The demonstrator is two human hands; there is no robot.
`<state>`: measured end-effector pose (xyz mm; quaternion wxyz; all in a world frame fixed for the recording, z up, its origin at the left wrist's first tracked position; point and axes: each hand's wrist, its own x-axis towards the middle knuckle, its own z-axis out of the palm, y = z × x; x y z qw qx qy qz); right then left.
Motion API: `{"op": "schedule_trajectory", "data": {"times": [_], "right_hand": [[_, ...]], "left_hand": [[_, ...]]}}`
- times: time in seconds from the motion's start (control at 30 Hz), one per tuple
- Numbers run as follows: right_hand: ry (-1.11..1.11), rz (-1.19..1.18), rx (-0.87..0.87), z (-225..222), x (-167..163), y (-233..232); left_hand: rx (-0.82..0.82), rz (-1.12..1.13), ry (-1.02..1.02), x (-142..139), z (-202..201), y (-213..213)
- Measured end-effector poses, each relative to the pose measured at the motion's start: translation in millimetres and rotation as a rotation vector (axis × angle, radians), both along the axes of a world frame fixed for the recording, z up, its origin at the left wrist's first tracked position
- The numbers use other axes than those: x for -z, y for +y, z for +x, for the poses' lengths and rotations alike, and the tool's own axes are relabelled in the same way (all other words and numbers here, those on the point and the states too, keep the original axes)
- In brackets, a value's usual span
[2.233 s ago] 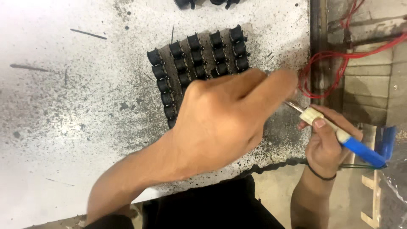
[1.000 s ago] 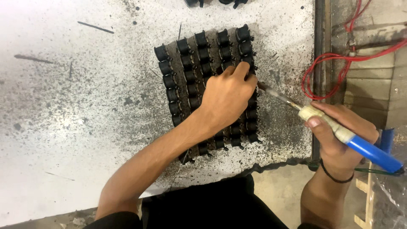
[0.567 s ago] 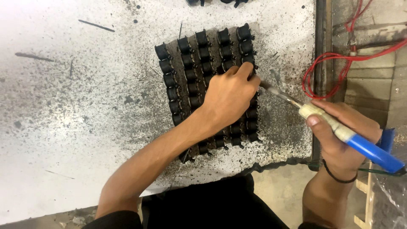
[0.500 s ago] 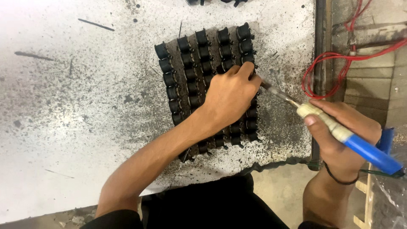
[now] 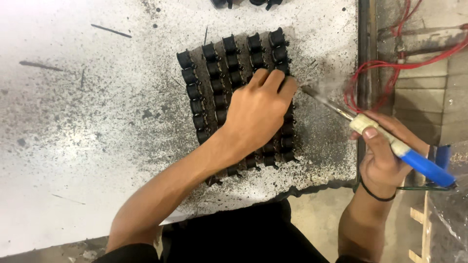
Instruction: The person places black cylindrical electronic components one at a time into a grid tray on the workbench, arranging them in rows. The person then uses a soldering iron to solder the lead of each component in the tray, working through the grid piece by piece.
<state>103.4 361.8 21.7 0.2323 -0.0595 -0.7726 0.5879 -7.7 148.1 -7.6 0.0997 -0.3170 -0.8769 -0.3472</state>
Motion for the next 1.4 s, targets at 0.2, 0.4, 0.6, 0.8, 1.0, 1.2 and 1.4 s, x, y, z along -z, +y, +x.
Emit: {"op": "schedule_trajectory", "data": {"times": [0.2, 0.4, 0.6, 0.8, 1.0, 1.2, 1.4], "right_hand": [[-0.135, 0.098, -0.042, 6.9, -5.6, 11.6], [-0.209, 0.229, -0.07, -1.0, -16.0, 10.7], [-0.185, 0.396, -0.152, -1.6, -20.1, 18.6], [-0.194, 0.365, -0.104, 1.1, -21.5, 16.8], [-0.179, 0.337, -0.119, 1.8, -18.1, 13.8], [-0.152, 0.357, -0.106, 2.6, -19.6, 14.8], [-0.124, 0.354, -0.104, 1.1, -20.5, 11.6]], "left_hand": [[0.011, -0.064, -0.071, 28.4, 2.4, 8.8], [0.004, -0.083, -0.07, 37.3, 2.7, 13.3], [0.054, -0.08, -0.104, 40.6, -2.8, 14.8], [0.056, -0.023, -0.086, 36.9, -5.2, 9.9], [0.079, -0.014, -0.101, 34.2, -7.9, 8.0], [0.081, -0.023, -0.09, 34.7, -7.5, 10.4], [0.082, -0.016, -0.082, 37.2, -7.6, 11.5]]}}
